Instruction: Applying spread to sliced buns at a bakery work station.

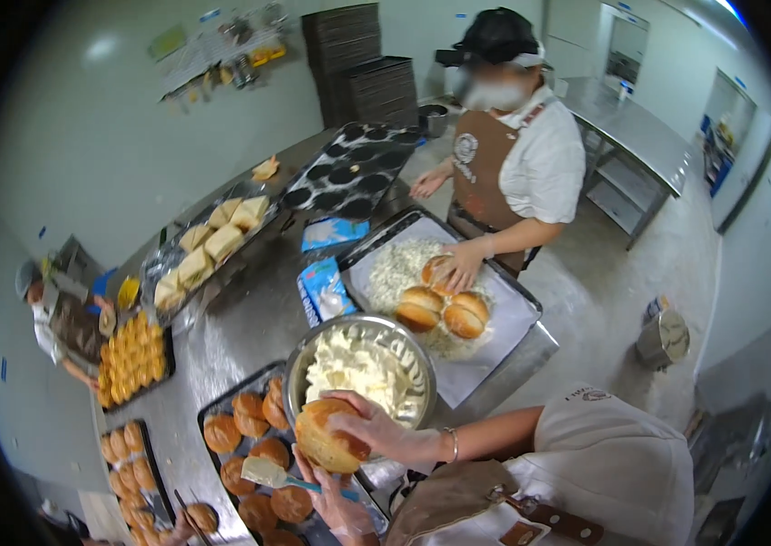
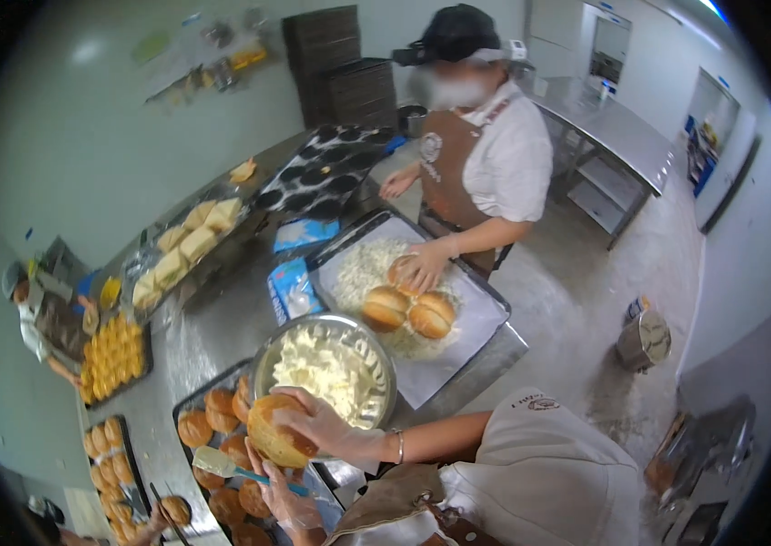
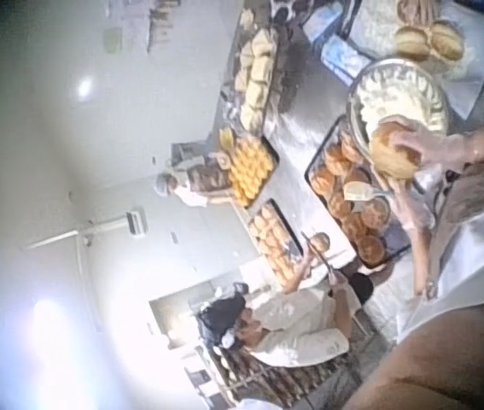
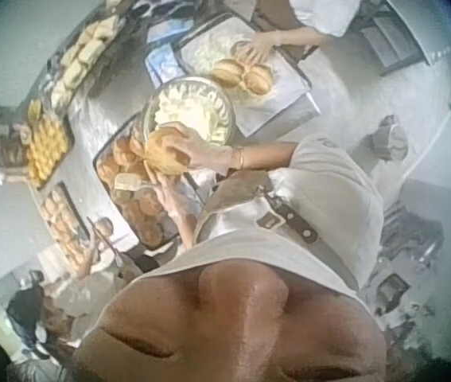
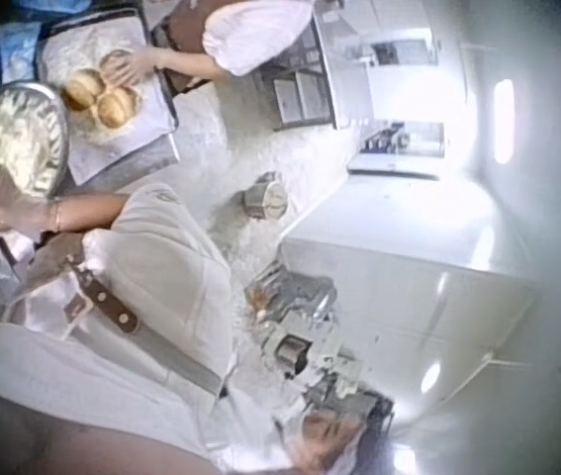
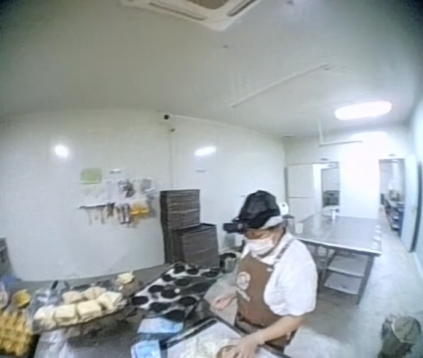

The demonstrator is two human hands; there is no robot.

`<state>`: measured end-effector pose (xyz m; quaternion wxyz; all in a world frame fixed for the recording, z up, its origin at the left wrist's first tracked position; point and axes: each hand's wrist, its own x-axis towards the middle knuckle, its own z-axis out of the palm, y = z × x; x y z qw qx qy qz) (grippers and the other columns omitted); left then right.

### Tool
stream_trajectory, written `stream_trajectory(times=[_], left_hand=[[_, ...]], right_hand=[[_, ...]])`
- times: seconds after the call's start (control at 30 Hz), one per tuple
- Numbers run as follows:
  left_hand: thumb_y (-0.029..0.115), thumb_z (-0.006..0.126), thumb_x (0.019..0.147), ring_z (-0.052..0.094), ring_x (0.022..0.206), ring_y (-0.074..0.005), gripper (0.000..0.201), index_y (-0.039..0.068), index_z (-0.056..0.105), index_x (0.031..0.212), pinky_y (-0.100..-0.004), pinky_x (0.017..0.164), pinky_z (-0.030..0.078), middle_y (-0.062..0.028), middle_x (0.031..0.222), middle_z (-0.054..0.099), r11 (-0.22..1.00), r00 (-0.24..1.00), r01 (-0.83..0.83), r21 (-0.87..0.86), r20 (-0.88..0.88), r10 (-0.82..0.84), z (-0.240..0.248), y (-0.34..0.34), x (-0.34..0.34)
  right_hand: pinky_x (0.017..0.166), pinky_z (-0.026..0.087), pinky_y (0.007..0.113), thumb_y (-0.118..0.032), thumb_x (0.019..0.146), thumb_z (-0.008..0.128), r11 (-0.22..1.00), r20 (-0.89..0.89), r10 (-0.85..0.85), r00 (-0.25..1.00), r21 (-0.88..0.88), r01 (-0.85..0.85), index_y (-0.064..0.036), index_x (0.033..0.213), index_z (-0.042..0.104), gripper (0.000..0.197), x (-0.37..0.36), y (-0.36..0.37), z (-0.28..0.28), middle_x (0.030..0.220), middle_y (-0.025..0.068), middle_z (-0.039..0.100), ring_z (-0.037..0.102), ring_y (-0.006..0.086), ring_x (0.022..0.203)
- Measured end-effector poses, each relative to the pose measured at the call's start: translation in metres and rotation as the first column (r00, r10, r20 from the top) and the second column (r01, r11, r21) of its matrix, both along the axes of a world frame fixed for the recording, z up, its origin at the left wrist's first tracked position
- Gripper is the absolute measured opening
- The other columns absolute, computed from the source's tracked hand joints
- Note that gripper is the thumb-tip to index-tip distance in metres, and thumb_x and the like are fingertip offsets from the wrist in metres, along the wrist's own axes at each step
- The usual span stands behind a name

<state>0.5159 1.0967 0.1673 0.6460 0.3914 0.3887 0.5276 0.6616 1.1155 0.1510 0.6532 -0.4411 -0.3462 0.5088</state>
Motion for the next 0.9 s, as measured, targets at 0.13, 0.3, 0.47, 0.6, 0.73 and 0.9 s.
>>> stream_trajectory(times=[0.13, 0.3, 0.47, 0.6, 0.73, 0.9], left_hand=[[0.020, 0.050, 0.103, 0.055, 0.119, -0.0280, 0.054, 0.001, 0.032, 0.150, -0.0378, 0.092, 0.052, -0.0216, 0.146, 0.040, 0.988, 0.972, 0.146, -0.046, -0.180, -0.152, -0.002, -0.003, 0.054], [0.016, 0.047, 0.103, 0.055, 0.111, -0.0162, 0.048, -0.003, 0.040, 0.146, -0.0309, 0.089, 0.048, -0.0126, 0.134, 0.055, 0.970, 0.882, 0.239, -0.036, -0.409, -0.232, -0.005, -0.009, 0.108], [0.013, 0.041, 0.103, 0.055, 0.100, -0.0167, 0.046, -0.005, 0.041, 0.145, -0.0279, 0.086, 0.045, -0.0152, 0.142, 0.052, 0.950, 0.846, 0.242, 0.199, -0.522, -0.107, -0.016, 0.002, 0.121], [0.014, 0.043, 0.103, 0.052, 0.070, -0.0055, 0.043, -0.001, 0.045, 0.144, -0.0183, 0.060, 0.039, -0.0123, 0.129, 0.060, 0.953, 0.825, 0.256, 0.161, -0.550, -0.129, -0.001, 0.023, 0.108], [0.020, 0.045, 0.105, 0.039, 0.052, -0.0004, 0.039, 0.000, 0.050, 0.137, -0.0168, 0.046, 0.029, -0.0055, 0.096, 0.067, 0.975, 0.823, 0.037, -0.220, -0.546, -0.155, -0.014, 0.026, 0.080], [0.015, 0.052, 0.100, 0.042, 0.055, -0.0029, 0.034, -0.002, 0.052, 0.130, -0.0186, 0.047, 0.031, -0.0056, 0.091, 0.066, 0.927, 0.850, -0.001, -0.375, -0.488, -0.197, -0.053, 0.032, 0.048]], right_hand=[[0.113, 0.035, 0.034, -0.051, 0.105, 0.030, 0.977, -0.445, 0.014, 0.895, -0.186, -0.107, -0.0048, 0.143, 0.045, 0.061, 0.081, -0.041, 0.054, 0.143, 0.0123, 0.048, 0.046, 0.0179, 0.131], [0.117, 0.029, 0.041, -0.018, 0.084, 0.078, 0.950, -0.399, 0.143, 0.906, 0.311, -0.013, -0.0079, 0.155, 0.016, 0.095, 0.133, -0.065, -0.053, 0.157, 0.0092, 0.030, 0.035, 0.0203, 0.142], [0.117, 0.033, 0.042, -0.015, 0.069, 0.090, 0.977, -0.423, 0.100, 0.901, 0.212, -0.009, -0.0084, 0.152, 0.024, 0.106, 0.165, -0.067, -0.093, 0.156, 0.0091, 0.033, 0.035, 0.0206, 0.141], [0.115, 0.036, 0.041, -0.015, 0.067, 0.092, 0.983, -0.352, 0.113, 0.929, 0.176, -0.053, -0.0082, 0.151, 0.028, 0.106, 0.198, -0.061, -0.055, 0.151, 0.0101, 0.040, 0.042, 0.0218, 0.138], [0.111, 0.042, 0.041, -0.018, 0.069, 0.090, 0.999, -0.028, -0.027, 0.999, 0.046, 0.028, -0.0055, 0.148, 0.032, 0.099, 0.205, -0.059, -0.077, 0.147, 0.0111, 0.045, 0.049, 0.0252, 0.132], [0.113, 0.039, 0.045, -0.031, 0.089, 0.070, 0.998, -0.435, -0.004, 0.900, 0.058, 0.032, -0.0060, 0.149, 0.033, 0.074, 0.190, -0.068, -0.084, 0.150, 0.0111, 0.043, 0.046, 0.0251, 0.136]])
